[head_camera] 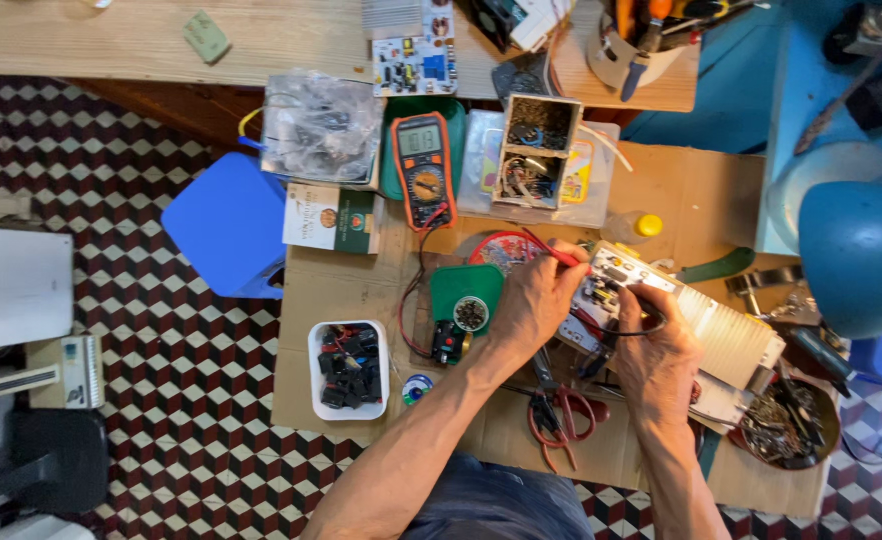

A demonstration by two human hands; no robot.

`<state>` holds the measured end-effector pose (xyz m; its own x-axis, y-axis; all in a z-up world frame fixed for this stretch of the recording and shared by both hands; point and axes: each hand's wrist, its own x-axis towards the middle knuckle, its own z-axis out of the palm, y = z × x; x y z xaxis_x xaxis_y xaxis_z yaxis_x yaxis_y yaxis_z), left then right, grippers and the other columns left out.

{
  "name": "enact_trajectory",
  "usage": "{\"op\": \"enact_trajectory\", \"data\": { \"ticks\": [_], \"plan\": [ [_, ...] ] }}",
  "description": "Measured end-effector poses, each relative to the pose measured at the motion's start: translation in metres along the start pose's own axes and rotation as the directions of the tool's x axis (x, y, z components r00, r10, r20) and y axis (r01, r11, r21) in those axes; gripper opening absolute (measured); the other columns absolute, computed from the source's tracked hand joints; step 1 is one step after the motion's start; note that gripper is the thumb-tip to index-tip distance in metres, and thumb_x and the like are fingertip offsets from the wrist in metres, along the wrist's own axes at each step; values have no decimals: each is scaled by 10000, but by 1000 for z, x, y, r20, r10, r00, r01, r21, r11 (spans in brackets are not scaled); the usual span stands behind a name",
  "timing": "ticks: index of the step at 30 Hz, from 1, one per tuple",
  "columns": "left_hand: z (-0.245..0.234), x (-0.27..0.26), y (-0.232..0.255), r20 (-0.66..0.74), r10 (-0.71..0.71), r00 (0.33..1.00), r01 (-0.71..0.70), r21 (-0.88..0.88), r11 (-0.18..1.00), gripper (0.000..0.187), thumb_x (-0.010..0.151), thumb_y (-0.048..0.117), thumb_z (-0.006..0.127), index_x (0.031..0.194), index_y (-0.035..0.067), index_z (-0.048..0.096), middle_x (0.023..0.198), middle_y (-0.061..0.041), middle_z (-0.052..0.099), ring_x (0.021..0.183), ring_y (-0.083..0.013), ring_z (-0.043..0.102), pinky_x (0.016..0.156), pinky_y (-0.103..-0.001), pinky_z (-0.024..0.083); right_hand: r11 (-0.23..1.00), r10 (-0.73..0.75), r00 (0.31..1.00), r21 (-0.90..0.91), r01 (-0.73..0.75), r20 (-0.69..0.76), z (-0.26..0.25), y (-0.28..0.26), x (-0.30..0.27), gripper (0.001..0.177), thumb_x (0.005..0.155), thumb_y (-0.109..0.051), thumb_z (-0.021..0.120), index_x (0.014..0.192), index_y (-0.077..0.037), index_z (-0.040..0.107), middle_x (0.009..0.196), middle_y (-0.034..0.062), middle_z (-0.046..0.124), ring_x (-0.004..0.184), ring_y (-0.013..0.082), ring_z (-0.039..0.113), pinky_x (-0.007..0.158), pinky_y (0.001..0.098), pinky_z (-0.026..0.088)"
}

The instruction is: The person uses a multimeter to test points on a circuit board, moving the probes between components and observing the display. They adjust the desk lamp for better visibility and continue probing different areas of the board throughout the clip.

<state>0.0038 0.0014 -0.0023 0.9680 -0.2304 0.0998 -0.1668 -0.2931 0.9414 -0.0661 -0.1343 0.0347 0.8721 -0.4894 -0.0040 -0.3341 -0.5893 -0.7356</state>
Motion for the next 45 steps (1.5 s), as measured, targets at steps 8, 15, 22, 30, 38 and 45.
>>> {"op": "enact_trajectory", "data": {
  "ticks": [8, 15, 22, 30, 38, 45],
  "plan": [
    [2, -2, -4, -16, 35, 999, -36, -29, 999, 139, 1031, 157, 643, 1097, 56, 573, 929, -116, 730, 801, -317, 722, 672, -400, 554, 999, 0, 1000, -37, 1, 29, -1, 3, 0, 237, 1043, -199, 715, 1171, 0, 709, 886, 129, 730, 745, 176, 660, 706, 338, 523],
    [0, -2, -2, 16, -1, 1000, 2, -30, 1000, 136, 1035, 164, 638, 1108, 66, 577, 901, -117, 720, 794, -308, 728, 672, -395, 557, 999, -1, 999, -48, 3, 41, -1, 5, 0, 252, 1045, -209, 705, 1181, 3, 700, 890, 138, 728, 739, 178, 659, 690, 337, 523],
    [1, -1, -2, -2, 3, 1000, -3, -32, 999, 138, 1032, 167, 641, 1108, 71, 577, 900, -120, 725, 791, -317, 727, 658, -401, 560, 997, -3, 999, -71, 6, 36, -1, 4, 1, 248, 1043, -209, 710, 1179, -1, 706, 896, 135, 731, 748, 183, 659, 705, 343, 521],
    [1, -1, -4, 5, 9, 1000, -9, -15, 1000, 134, 1034, 170, 639, 1103, 71, 580, 895, -117, 726, 781, -319, 724, 652, -409, 551, 997, -15, 999, -70, 17, 31, -2, 1, 1, 243, 1039, -203, 713, 1170, 2, 708, 912, 140, 740, 762, 182, 670, 717, 338, 522],
    [1, -2, -3, 8, -2, 1000, 2, -31, 1000, 140, 1036, 173, 637, 1107, 66, 581, 890, -121, 721, 784, -316, 727, 652, -404, 551, 999, 0, 1000, -40, 1, 25, 0, 3, 0, 241, 1037, -190, 717, 1172, 9, 705, 903, 140, 736, 747, 186, 658, 707, 332, 523],
    [-3, 0, -1, 13, -14, 1000, 14, 6, 1000, 119, 1040, 156, 634, 1102, 63, 594, 852, -150, 700, 779, -330, 723, 639, -405, 540, 999, -36, 999, -10, 36, 5, -2, -3, -1, 219, 1038, -172, 713, 1158, 10, 703, 906, 135, 733, 790, 161, 675, 724, 319, 528]
  ]
}}
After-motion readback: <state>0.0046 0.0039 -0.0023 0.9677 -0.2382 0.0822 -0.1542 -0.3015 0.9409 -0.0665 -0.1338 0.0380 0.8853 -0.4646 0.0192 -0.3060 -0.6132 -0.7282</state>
